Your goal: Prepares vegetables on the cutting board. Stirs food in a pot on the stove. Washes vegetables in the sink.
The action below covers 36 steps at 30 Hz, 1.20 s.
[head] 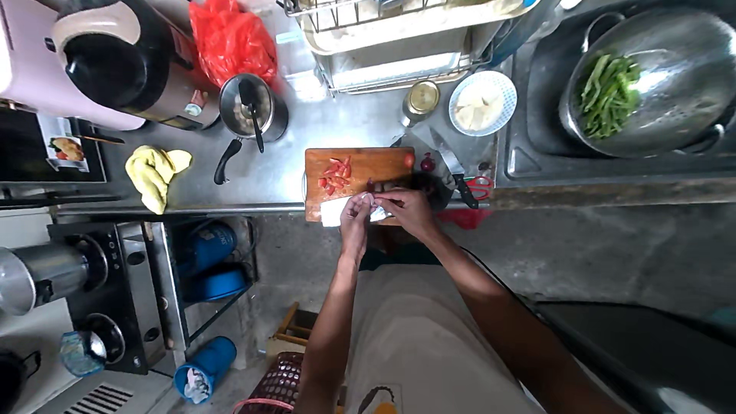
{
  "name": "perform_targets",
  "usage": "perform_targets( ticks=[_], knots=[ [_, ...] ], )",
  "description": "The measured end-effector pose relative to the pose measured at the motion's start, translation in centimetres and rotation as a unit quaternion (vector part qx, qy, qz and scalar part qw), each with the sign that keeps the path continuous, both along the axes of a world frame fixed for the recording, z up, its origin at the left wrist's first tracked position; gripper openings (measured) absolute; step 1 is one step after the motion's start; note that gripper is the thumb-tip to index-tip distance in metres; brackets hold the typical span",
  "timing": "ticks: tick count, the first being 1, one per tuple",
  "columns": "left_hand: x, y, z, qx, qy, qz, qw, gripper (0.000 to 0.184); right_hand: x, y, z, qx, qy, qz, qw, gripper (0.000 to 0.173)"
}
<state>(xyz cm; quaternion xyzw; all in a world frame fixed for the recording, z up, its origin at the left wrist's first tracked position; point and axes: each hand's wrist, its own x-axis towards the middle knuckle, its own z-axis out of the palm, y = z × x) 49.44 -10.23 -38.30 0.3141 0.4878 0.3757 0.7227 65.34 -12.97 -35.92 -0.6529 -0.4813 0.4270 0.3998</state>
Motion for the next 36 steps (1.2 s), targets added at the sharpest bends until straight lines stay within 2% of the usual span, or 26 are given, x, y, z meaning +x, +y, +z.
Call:
perform_targets(
  ticks=[23,32,36],
  knots=[
    [0.15,-0.60,0.17,-0.020,-0.006,-0.001,1.000,0.020,0.08,-0.43,-0.54,0.039,-0.052,0.013,0.998,0.015],
    [0.32,-0.69,0.39,-0.064,-0.025,0.006,0.998,0.020,0.12,-0.54,-0.69,0.067,-0.089,0.012,0.994,0.015],
    [0.56,-0.68,0.49,-0.048,-0.021,0.008,0.999,0.020,0.07,-0.73,-0.79,0.080,-0.105,0.008,0.991,0.015]
  ],
)
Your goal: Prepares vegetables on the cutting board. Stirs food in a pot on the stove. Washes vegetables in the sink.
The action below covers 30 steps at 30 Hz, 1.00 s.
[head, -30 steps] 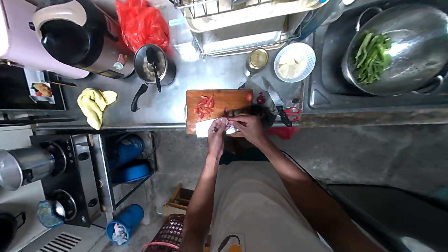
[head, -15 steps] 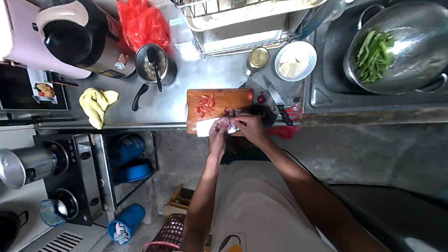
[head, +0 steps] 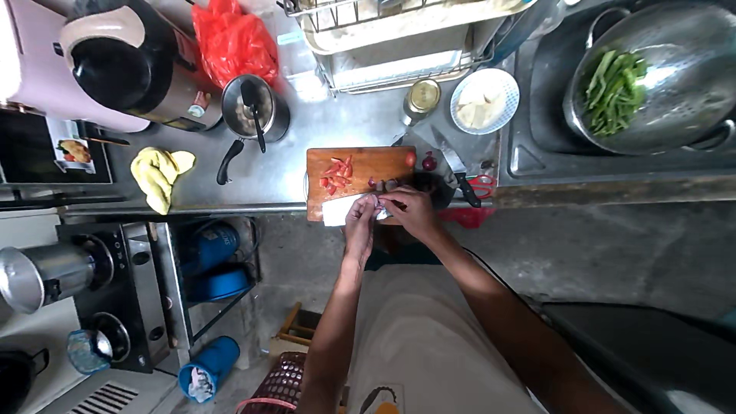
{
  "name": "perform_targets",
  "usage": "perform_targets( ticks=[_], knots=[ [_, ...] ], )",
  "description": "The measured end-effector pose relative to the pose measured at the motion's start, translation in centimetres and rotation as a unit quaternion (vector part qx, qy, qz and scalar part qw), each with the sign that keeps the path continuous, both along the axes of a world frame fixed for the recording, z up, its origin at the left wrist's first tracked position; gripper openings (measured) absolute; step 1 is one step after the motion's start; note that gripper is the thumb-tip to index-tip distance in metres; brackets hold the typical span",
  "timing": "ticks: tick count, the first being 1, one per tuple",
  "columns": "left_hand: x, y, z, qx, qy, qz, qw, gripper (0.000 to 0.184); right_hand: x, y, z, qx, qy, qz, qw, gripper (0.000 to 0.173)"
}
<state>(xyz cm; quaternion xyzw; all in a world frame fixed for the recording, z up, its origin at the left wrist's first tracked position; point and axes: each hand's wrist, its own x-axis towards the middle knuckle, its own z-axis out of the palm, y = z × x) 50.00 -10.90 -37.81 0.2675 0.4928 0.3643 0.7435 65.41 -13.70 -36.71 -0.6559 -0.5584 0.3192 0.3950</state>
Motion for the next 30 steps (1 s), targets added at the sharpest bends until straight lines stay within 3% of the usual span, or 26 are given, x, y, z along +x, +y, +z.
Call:
perform_targets(
  ticks=[9,14,18,24,30],
  knots=[
    [0.2,-0.1,-0.3,0.022,0.067,-0.036,0.997,0.027,-0.2,0.2,0.2,0.033,-0.140,0.029,0.989,0.008],
    [-0.2,0.2,-0.3,0.047,0.041,-0.073,0.995,0.040,-0.1,0.3,0.0,-0.011,-0.060,0.021,0.998,0.009],
    [-0.3,0.3,-0.3,0.071,0.042,-0.087,0.993,0.035,0.3,0.3,0.3,-0.068,0.031,-0.010,0.997,0.011],
    [-0.7,0.5,-0.5,0.055,0.029,-0.096,0.993,0.038,1.5,0.8,1.4,-0.121,0.063,-0.057,0.989,0.013],
    [-1.2,1.0,-0.5,0.033,-0.058,-0.092,0.994,0.043,4.0,0.5,1.2,-0.153,0.070,-0.119,0.978,0.021]
  ],
)
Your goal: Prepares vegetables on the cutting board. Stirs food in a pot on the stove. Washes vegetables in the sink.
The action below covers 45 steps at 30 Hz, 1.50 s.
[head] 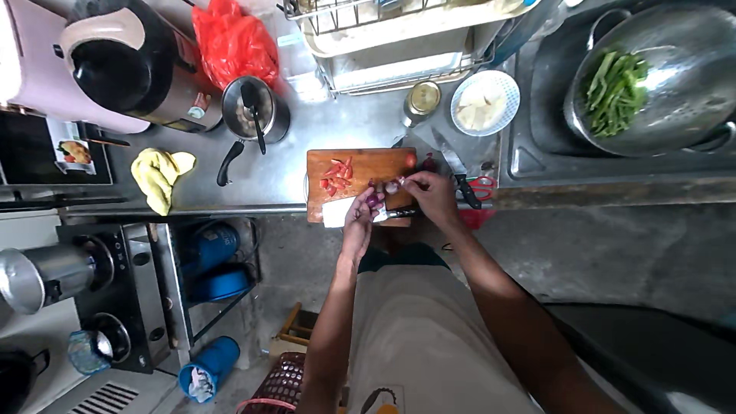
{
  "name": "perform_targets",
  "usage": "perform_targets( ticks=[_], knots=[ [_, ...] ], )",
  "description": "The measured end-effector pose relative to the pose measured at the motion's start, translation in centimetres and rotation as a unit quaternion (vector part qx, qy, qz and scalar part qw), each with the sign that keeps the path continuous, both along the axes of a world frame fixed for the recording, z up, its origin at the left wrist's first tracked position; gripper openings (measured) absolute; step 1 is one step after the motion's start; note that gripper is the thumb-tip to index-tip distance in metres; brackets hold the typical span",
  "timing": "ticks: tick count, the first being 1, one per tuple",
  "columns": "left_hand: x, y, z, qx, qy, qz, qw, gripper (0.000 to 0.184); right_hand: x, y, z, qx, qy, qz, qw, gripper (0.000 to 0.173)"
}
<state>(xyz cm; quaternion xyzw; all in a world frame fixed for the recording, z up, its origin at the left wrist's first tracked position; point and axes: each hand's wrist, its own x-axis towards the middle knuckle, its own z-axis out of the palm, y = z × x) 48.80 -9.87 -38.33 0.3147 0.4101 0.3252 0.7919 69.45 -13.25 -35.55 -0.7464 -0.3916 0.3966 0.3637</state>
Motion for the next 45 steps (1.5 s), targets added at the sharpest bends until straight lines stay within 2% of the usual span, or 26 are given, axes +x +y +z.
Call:
perform_targets(
  ticks=[3,6,9,13,16,20,22,24,28,30,34,37,40,45],
  knots=[
    [-0.5,0.5,-0.6,0.012,0.038,-0.014,0.999,0.042,2.1,1.2,-2.1,-0.030,-0.046,-0.031,0.998,0.023],
    [-1.1,1.4,-1.2,0.068,0.209,-0.056,0.974,0.039,4.2,1.8,-3.5,-0.078,-0.091,-0.043,0.992,0.027],
    [-1.5,2.6,-2.1,0.212,0.377,-0.113,0.894,0.039,5.8,1.8,-4.6,-0.102,-0.128,-0.037,0.986,0.034],
    [-2.4,4.0,-3.4,0.398,0.454,-0.178,0.777,0.029,6.9,1.4,-5.1,-0.118,-0.186,-0.035,0.975,0.026],
    [-2.5,5.3,-4.8,0.461,0.480,-0.183,0.724,0.026,6.8,1.2,-4.7,-0.140,-0.207,-0.054,0.967,0.024],
    [-1.7,4.6,-3.1,0.489,0.513,-0.183,0.682,0.035,5.4,0.7,-4.9,-0.104,-0.209,-0.009,0.972,0.027],
    [-0.7,4.6,-3.0,0.508,0.475,-0.202,0.689,0.033,4.0,0.3,-5.3,-0.057,-0.200,0.046,0.977,0.023],
    [0.3,5.2,-4.7,0.518,0.431,-0.244,0.697,0.036,2.6,0.1,-5.7,-0.026,-0.185,0.088,0.978,0.021],
    [1.6,5.8,-7.4,0.518,0.389,-0.290,0.704,0.034,0.2,0.7,-6.3,-0.018,-0.150,0.112,0.982,0.017],
    [2.1,6.3,-7.9,0.488,0.363,-0.270,0.746,0.030,-0.5,1.0,-6.6,-0.017,-0.130,0.109,0.985,0.016],
    [2.0,5.9,-5.0,0.315,0.285,-0.191,0.885,0.033,-1.0,1.5,-6.6,-0.001,-0.091,0.083,0.992,0.020],
    [1.0,5.0,-2.7,0.184,0.238,-0.158,0.940,0.041,-1.4,1.6,-5.3,0.039,-0.048,0.061,0.996,0.021],
    [0.4,4.0,-0.6,0.127,0.224,-0.135,0.957,0.044,-1.7,1.7,-3.5,0.069,-0.038,0.060,0.995,0.018],
    [0.5,3.4,-0.1,0.178,0.192,-0.100,0.960,0.049,-1.9,2.3,-2.3,0.088,-0.029,0.066,0.993,0.020]
  ],
)
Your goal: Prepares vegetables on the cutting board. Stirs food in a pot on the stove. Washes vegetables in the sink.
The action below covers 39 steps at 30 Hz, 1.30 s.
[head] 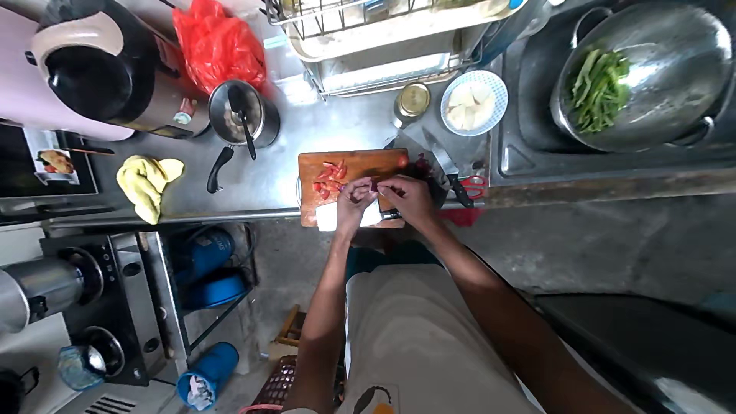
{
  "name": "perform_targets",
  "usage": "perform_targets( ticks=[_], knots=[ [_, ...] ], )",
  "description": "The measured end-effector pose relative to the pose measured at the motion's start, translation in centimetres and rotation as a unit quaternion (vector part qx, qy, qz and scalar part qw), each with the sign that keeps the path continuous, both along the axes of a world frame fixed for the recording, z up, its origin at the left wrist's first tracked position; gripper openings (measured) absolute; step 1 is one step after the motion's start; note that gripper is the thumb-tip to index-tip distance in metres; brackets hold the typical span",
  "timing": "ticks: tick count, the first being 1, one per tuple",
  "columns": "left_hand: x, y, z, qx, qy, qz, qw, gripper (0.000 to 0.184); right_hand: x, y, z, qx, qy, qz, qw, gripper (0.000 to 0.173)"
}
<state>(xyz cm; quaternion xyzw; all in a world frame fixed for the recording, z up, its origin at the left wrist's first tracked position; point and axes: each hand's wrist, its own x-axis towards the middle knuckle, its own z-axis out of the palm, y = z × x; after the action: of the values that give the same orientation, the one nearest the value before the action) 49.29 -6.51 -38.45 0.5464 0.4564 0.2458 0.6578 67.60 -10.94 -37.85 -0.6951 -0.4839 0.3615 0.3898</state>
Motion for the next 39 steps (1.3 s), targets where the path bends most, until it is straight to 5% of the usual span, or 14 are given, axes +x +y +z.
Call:
perform_targets(
  ticks=[11,19,34,39],
  knots=[
    [0.7,0.4,1.7,0.067,0.009,0.001,0.998,0.046,0.4,0.2,0.9,0.013,0.011,-0.009,1.000,0.016],
    [0.5,0.1,1.2,-0.027,-0.058,0.012,0.998,0.048,1.1,0.0,0.9,-0.018,0.075,-0.055,0.996,0.019],
    [1.2,0.1,1.0,-0.030,-0.102,0.010,0.994,0.047,0.5,-0.1,1.0,0.017,0.016,-0.015,1.000,0.015],
    [-0.7,0.7,0.6,0.029,0.053,-0.001,0.998,0.046,1.7,-0.7,0.2,-0.037,-0.027,-0.021,0.999,0.019]
  ],
)
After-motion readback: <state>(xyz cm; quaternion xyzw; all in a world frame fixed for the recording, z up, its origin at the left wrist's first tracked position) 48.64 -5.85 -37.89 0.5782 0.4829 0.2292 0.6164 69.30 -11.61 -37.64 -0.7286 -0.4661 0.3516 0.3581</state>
